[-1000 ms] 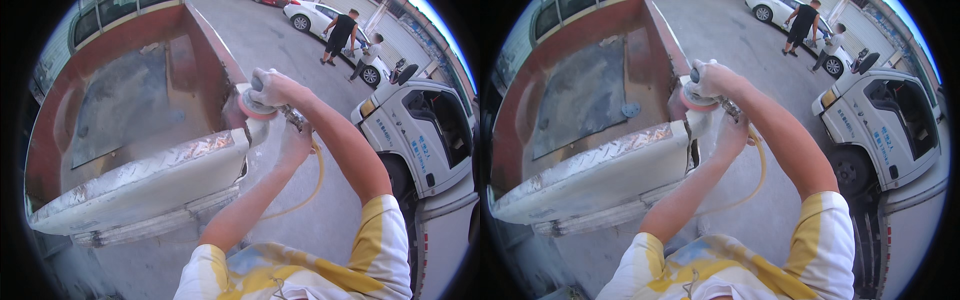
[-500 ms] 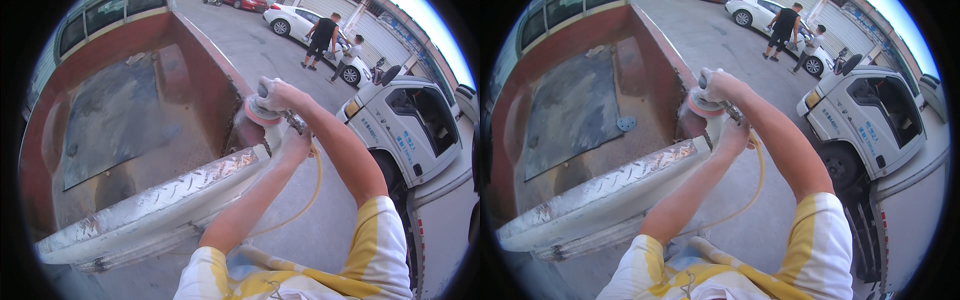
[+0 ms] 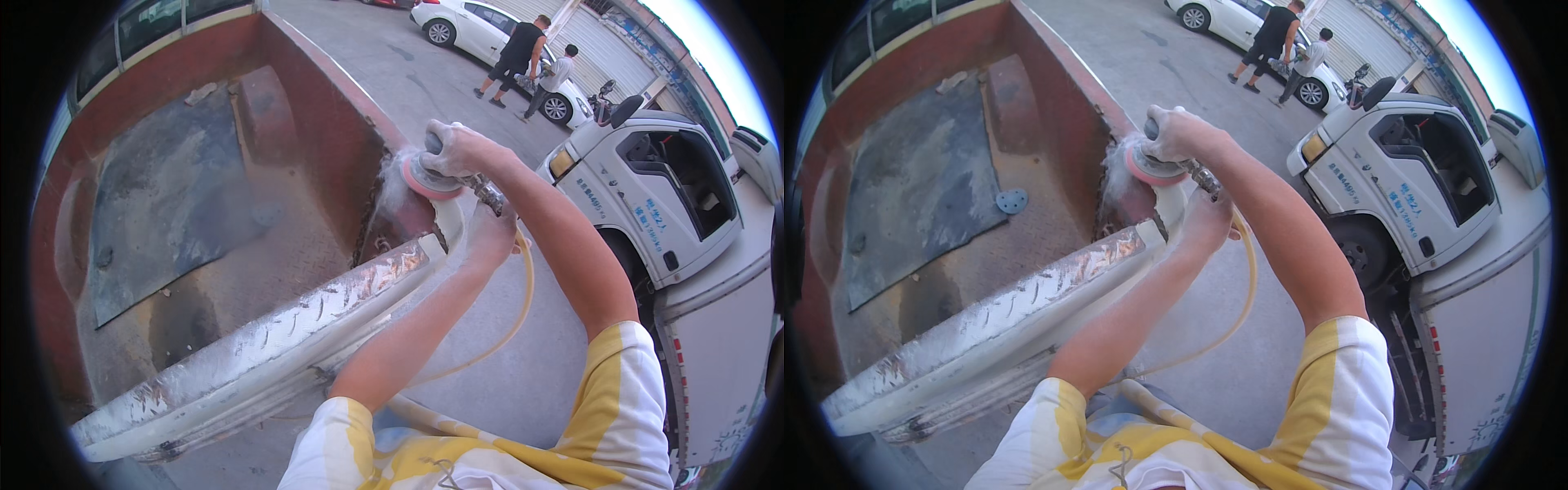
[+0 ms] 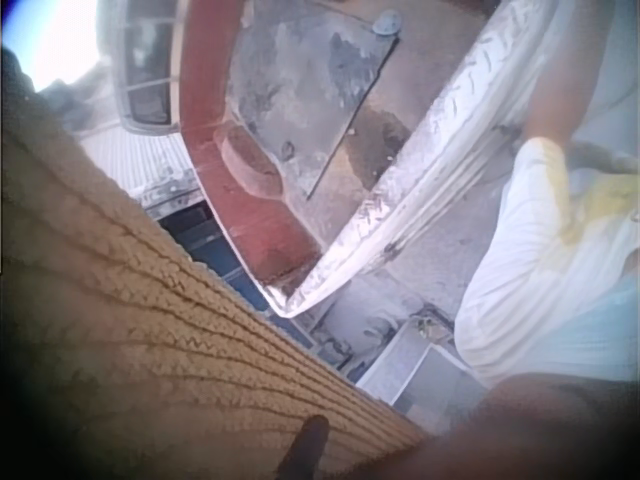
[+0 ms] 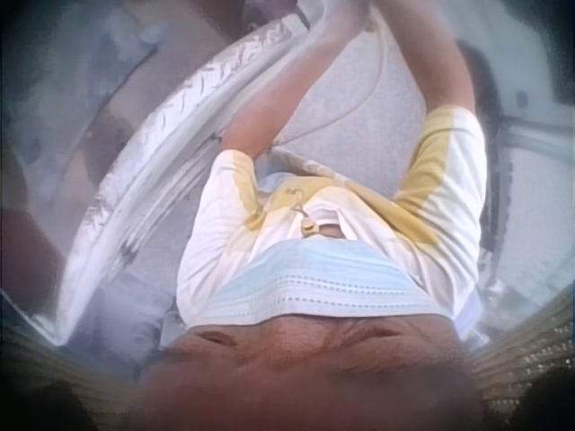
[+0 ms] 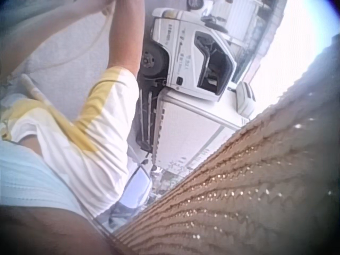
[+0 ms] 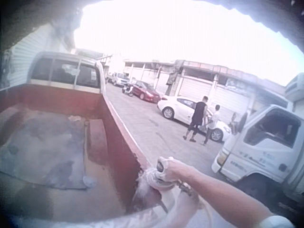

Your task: The person uses a pneumatic orbital sander to smooth a detached car door panel. They move the sander across the surface in overlapping passes, occasionally pausing to wipe dust and check the surface with their hand. The work continues across the door's flat areas and edges.

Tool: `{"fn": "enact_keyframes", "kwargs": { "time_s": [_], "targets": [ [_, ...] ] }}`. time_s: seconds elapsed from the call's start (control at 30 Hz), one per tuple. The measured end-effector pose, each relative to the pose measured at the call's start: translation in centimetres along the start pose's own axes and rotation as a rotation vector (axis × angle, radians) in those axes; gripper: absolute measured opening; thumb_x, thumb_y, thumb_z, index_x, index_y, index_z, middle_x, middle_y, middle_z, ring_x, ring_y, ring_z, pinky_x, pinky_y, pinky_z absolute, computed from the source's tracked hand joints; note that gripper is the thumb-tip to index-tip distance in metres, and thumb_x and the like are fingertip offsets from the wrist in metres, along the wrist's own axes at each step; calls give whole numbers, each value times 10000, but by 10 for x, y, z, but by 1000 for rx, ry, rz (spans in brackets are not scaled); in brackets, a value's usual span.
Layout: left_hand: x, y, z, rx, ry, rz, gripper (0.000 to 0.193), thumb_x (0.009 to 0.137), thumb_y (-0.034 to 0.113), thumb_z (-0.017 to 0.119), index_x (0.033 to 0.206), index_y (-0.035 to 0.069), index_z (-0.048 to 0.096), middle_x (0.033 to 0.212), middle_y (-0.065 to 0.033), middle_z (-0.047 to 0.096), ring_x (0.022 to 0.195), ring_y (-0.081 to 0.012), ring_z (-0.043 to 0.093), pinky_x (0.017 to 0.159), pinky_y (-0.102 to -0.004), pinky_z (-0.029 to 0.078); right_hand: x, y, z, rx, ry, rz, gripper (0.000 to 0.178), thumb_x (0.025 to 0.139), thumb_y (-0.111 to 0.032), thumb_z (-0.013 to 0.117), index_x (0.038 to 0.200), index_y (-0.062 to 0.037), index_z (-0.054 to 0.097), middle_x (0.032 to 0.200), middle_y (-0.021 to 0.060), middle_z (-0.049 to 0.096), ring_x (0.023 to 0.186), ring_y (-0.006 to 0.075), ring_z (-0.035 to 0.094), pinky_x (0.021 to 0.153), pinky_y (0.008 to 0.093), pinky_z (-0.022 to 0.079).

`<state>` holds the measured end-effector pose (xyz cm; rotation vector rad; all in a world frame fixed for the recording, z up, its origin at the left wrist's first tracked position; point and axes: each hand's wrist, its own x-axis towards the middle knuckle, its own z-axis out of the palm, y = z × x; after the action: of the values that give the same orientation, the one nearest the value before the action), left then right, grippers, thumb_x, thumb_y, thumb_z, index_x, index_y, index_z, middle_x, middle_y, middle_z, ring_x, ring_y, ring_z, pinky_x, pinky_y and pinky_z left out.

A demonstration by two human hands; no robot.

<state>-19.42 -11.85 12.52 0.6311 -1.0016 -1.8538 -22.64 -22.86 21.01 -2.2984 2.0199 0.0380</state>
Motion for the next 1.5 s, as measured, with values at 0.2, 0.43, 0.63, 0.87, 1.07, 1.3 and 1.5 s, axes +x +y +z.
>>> {"fn": "enact_keyframes", "kwargs": {
  "time_s": [0.2,0.43,0.63,0.87,1.07,1.3,1.5],
  "targets": [
    [-3,-2,4,6,-43,7,407,1030,292,522,1076,-112,541,854,-161,673,647,-264,743,436,-299,574,-8,1,-4,45,-51,0,518,868,-380,681,1231,-30,562,1095,271,677,1011,418,663,885,451,517],
    [-7,1,5,-50,-8,14,466,1023,301,565,1195,-97,397,884,-185,669,599,-267,729,418,-319,553,-8,-14,-5,23,-65,-102,594,844,-408,692,1321,-81,556,1177,262,659,1075,417,655,905,461,537],
    [-7,7,4,-109,55,-5,477,1017,312,581,1206,-87,400,940,-194,655,619,-269,734,436,-321,566,-2,-27,-5,-61,-64,-180,493,860,-338,686,1243,-53,561,1060,265,678,1001,416,663,859,456,518],
    [0,11,13,-117,72,-29,377,1003,264,579,1040,-108,533,812,-164,660,612,-273,737,456,-304,592,5,-7,-12,24,-129,-52,491,875,-358,677,1226,-38,557,1038,255,678,975,408,665,855,459,513],
    [5,-2,13,58,54,14,349,985,248,578,1016,-93,509,791,-157,653,565,-284,719,453,-329,582,2,8,-3,35,-23,-122,451,845,-358,698,1124,-15,604,929,270,699,883,417,688,790,451,539],
    [3,-8,15,-79,-12,-16,344,973,242,585,1032,-87,501,733,-166,653,570,-283,718,474,-360,572,-3,21,-2,90,-32,-43,474,850,-365,692,1147,-9,593,987,273,692,923,415,682,823,459,530],
    [-34,-35,42,143,60,67,474,983,326,593,1141,-93,439,844,-229,689,669,-362,725,609,-429,560,-61,25,7,76,34,-154,516,852,-382,690,1237,-56,579,999,274,669,956,421,676,859,447,534]
  ]
}}
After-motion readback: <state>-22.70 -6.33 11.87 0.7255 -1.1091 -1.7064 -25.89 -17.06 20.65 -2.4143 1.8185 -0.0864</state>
